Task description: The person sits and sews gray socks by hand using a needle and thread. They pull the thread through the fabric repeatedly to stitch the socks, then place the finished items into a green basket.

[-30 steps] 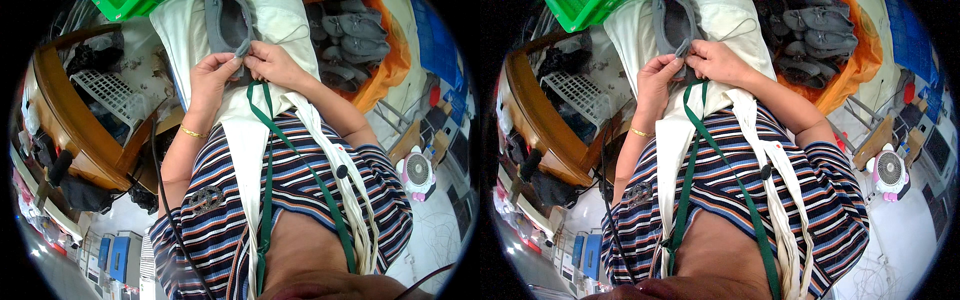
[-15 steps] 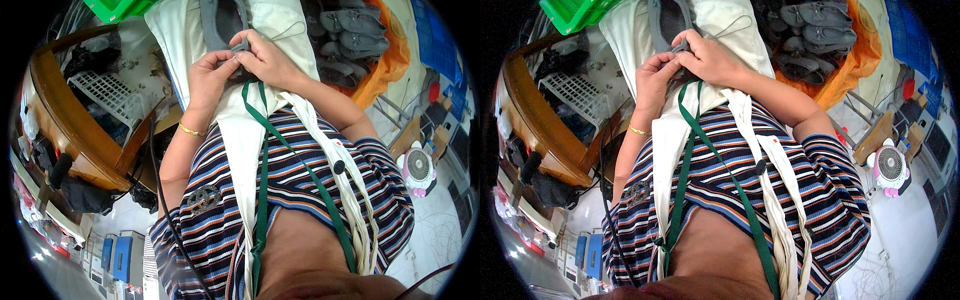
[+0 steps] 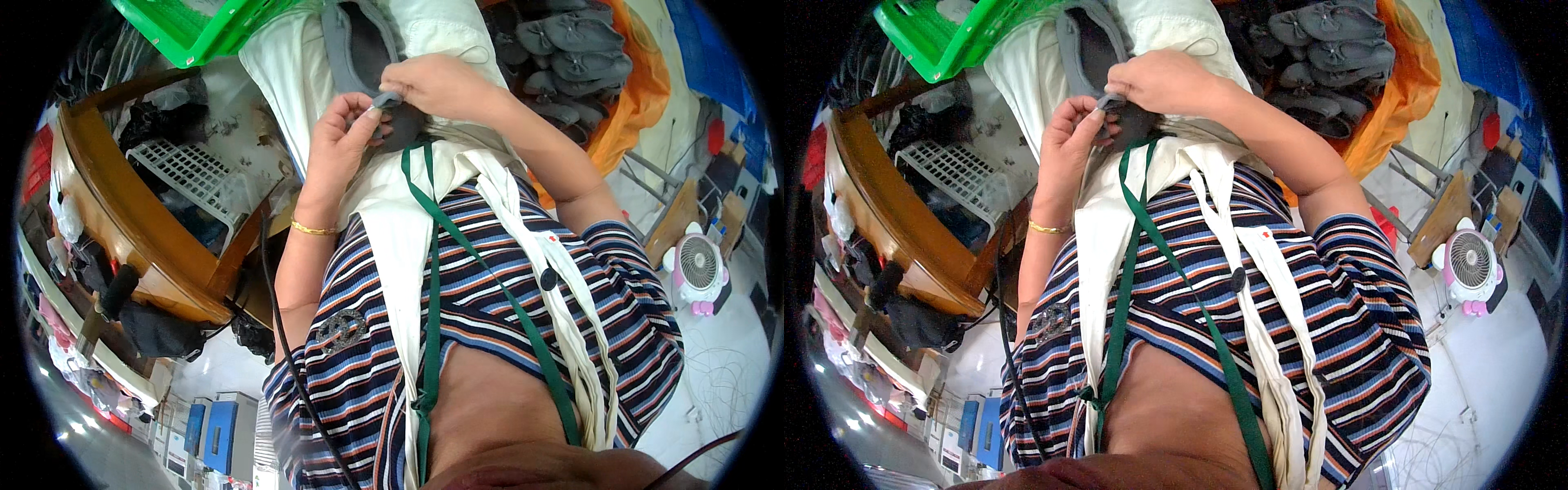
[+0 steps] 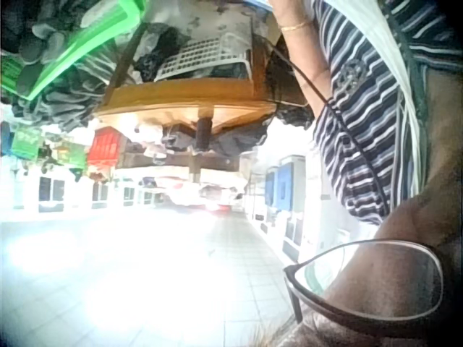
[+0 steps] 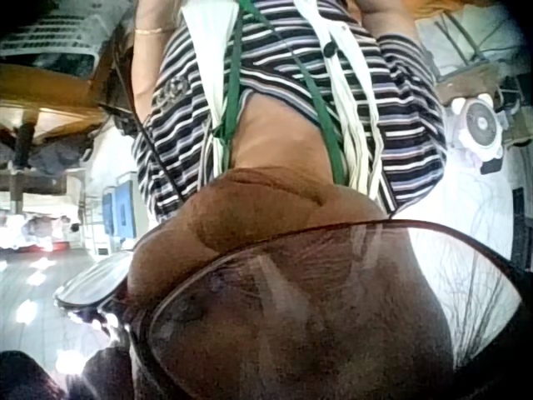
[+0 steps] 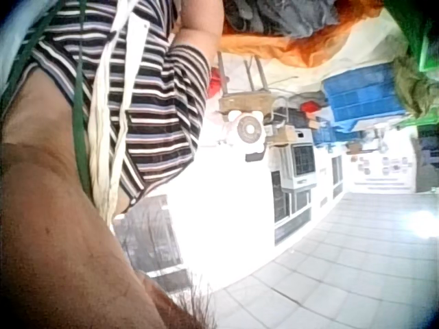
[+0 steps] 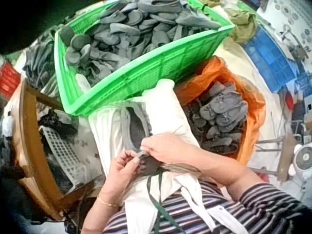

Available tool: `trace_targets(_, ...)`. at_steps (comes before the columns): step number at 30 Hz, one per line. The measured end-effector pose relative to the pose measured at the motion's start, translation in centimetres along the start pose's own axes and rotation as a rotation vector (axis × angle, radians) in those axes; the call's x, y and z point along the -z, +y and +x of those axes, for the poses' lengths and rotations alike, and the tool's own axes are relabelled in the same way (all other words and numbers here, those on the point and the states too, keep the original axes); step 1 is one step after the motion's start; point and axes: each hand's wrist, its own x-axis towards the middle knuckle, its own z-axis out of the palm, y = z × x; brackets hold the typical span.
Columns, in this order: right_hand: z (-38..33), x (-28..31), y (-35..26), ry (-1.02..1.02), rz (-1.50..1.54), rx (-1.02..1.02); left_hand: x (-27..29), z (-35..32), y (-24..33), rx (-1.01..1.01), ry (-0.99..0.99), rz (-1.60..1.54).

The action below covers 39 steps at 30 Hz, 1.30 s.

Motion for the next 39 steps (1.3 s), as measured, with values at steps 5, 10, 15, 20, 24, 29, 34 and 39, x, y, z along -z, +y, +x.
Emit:
trace_targets(5, 0.9, 0.0, -1.1, -0.203, 0.306, -0.258, 1.4, 0.4, 1.2, -0.029, 0.007, 0.149)
trace_targets(10, -0.4, 0.0, -1.5, 0.079, 0.752, -0.303, 1.0, 0.0, 0.7, -0.028, 0.066, 0.259)
trace_targets(15, -1.2, -0.2, -3.4, 0.190, 0.133, 0.139, 0.9, -0.1, 0.4, -0.105, 0.078, 0.355)
trace_targets(20, -0.5, -0.7, -5.0, 0.467, -0.074, 0.570, 1.8, -0.2, -0.7, -0.252, 0.066, 0.555)
trace_targets(24, -0.6, 1.1, -6.4, 0.395, 0.463, 0.352, 1.9, -0.8, -1.0, -0.336, 0.052, 0.664)
trace_targets(29, -3.9, 4.3, -1.7, 0.049, 1.452, -0.089, 1.9, -2.0, -0.4, -0.574, -0.013, 0.945)
trace_targets(34, -8.1, 11.9, 1.4, 0.593, 1.998, -0.190, 1.6, -2.0, -0.5, -0.685, -0.008, 0.999)
trace_targets(39, -15.2, 18.5, 15.7, 1.035, 1.819, 0.141, 1.5, -1.4, -0.7, -0.740, -0.015, 1.049)
